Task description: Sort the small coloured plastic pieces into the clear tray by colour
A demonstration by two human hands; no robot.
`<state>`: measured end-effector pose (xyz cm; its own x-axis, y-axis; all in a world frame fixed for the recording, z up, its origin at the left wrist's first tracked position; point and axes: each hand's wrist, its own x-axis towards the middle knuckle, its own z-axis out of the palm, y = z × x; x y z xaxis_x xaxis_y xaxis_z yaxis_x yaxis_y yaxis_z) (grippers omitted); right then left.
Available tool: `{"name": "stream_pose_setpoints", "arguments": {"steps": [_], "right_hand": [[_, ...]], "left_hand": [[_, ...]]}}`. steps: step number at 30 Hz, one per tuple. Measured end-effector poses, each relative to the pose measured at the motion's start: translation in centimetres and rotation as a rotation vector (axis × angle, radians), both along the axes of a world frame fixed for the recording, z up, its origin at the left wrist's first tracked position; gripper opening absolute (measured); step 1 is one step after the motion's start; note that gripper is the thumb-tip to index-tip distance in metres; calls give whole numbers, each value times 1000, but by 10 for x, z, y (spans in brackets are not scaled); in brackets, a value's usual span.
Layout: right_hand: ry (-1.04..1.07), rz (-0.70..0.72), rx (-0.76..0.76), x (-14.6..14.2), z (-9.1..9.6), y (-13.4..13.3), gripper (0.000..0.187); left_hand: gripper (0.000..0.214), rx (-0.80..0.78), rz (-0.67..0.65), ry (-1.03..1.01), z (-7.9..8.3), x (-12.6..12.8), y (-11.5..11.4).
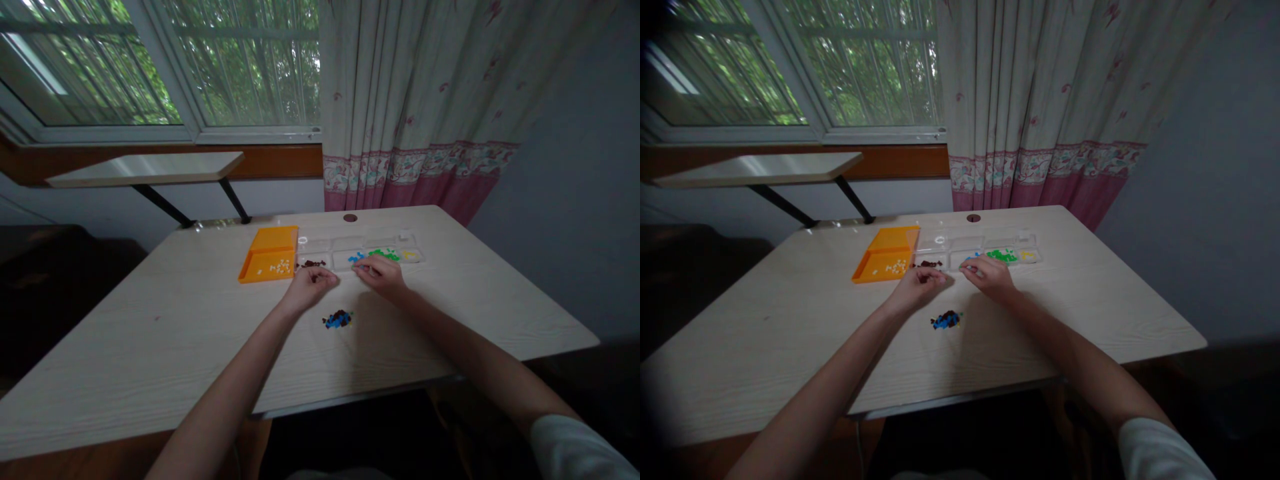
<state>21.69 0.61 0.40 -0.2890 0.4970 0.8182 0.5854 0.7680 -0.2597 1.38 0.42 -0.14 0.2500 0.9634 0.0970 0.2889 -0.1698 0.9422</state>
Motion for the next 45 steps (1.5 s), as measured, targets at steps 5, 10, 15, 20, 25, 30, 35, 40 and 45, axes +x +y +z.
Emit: {"name": "stream_pose_setpoints", "arguments": {"steps": [5, 10, 15, 20, 25, 30, 35, 40, 45], "right_hand": [[-28, -7, -11, 9, 6, 4, 18], [-217, -126, -187, 37, 10, 18, 18], [-367, -305, -351, 64, 5, 35, 16], [-405, -307, -428, 67, 8, 37, 17], [-416, -1, -575, 45, 18, 20, 14], [-537, 390, -843, 15, 12, -2, 14], [-566, 451, -812, 6, 3, -5, 13], [-540, 466, -817, 7, 5, -6, 17], [-472, 485, -846, 5, 5, -7, 15]], "left_hand": [[25, 27, -21, 57, -3, -1, 1], [25, 39, -93, 55, -5, -4, 1], [25, 10, -196, 57, -2, -7, -1], [23, 16, -271, 97, 2, -7, -5], [21, 11, -271, 130, 4, -6, -7], [18, 35, -234, 141, 5, -5, -8], [16, 29, -244, 148, 4, -5, -8], [16, 44, -253, 165, 3, -4, -7], [18, 59, -243, 178, 6, -3, -10]]}}
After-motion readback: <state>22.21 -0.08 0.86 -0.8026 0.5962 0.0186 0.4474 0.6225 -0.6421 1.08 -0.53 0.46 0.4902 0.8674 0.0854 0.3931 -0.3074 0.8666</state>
